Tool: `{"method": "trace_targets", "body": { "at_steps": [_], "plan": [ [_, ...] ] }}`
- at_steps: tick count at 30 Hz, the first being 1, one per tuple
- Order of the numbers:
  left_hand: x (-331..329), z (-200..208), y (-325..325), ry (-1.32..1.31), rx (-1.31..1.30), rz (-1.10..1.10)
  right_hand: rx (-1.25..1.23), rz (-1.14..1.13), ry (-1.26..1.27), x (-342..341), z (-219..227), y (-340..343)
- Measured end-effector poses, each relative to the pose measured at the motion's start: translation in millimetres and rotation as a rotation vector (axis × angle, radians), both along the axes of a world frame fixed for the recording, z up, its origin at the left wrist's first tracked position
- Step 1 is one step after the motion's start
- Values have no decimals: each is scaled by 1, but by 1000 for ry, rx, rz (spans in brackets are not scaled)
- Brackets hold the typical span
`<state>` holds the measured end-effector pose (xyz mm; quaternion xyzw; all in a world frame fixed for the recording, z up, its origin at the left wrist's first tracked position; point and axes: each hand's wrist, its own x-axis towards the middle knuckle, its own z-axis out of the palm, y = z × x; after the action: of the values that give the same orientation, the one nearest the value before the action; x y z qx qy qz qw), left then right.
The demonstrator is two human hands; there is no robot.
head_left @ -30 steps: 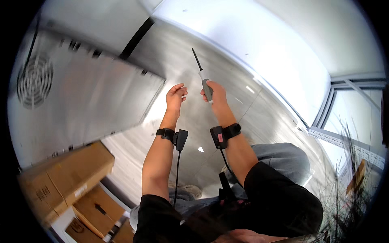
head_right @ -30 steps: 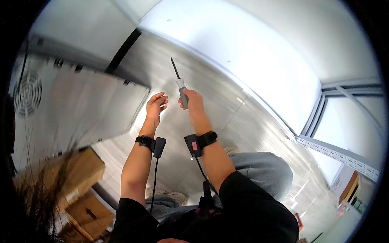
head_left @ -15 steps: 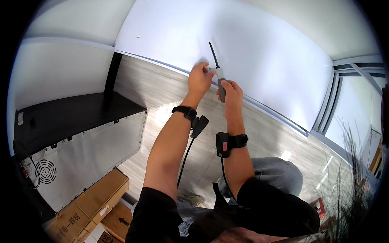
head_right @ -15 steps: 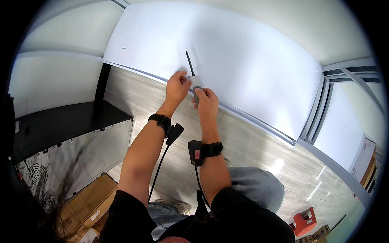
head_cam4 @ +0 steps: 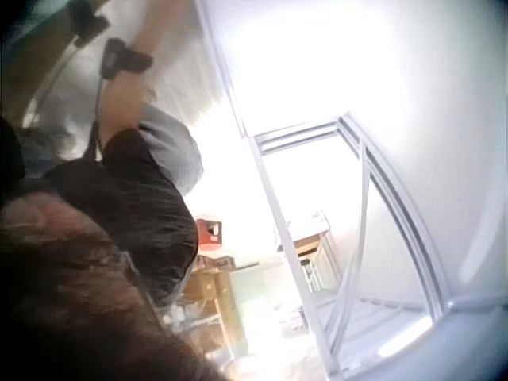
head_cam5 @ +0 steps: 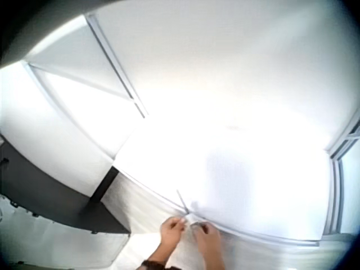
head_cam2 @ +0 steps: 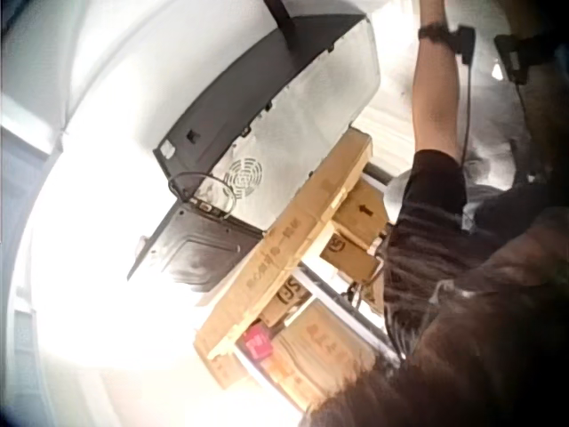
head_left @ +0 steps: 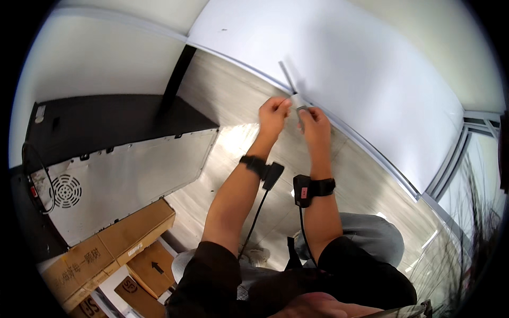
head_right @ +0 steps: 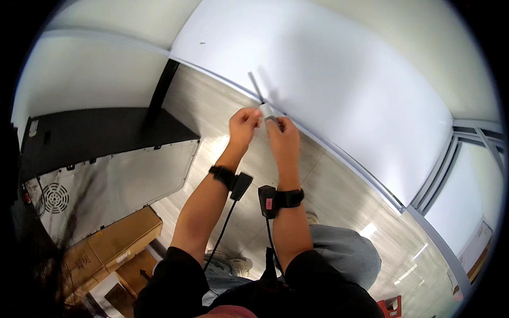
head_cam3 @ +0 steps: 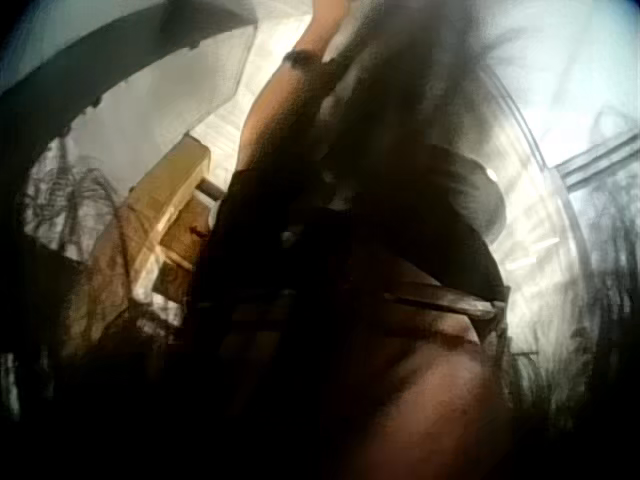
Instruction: The person uses a screwdriver to tighten screws on the back panel of a white appliance, likely a refrigerator, securing it to a wall or frame. The person then wipes the top of a nearby cardboard box with a blue cloth.
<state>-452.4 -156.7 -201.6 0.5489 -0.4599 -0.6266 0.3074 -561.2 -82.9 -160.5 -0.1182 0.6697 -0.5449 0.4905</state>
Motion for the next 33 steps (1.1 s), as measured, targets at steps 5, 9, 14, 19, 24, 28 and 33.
{"method": "trace_targets", "body": {
  "at_steps": [5,9,14,19,24,28,33],
  "plan": [
    [171,0,35,307,307,550,62,493,33,87,16,-8],
    [276,8,69,492,306,781,46,790,123,157,7,3],
    [357,12,116,622,243,989,42,1081,248,229,7,24],
    [401,5,158,668,226,1059,-10,1274,305,271,8,45],
    [427,-6,188,780,239,1080,-3,1313,341,301,-1,63],
    [439,-14,200,800,246,1050,-26,1324,341,313,-1,73],
    [449,-20,200,744,264,1025,-47,1313,404,322,6,81]
  ]
}}
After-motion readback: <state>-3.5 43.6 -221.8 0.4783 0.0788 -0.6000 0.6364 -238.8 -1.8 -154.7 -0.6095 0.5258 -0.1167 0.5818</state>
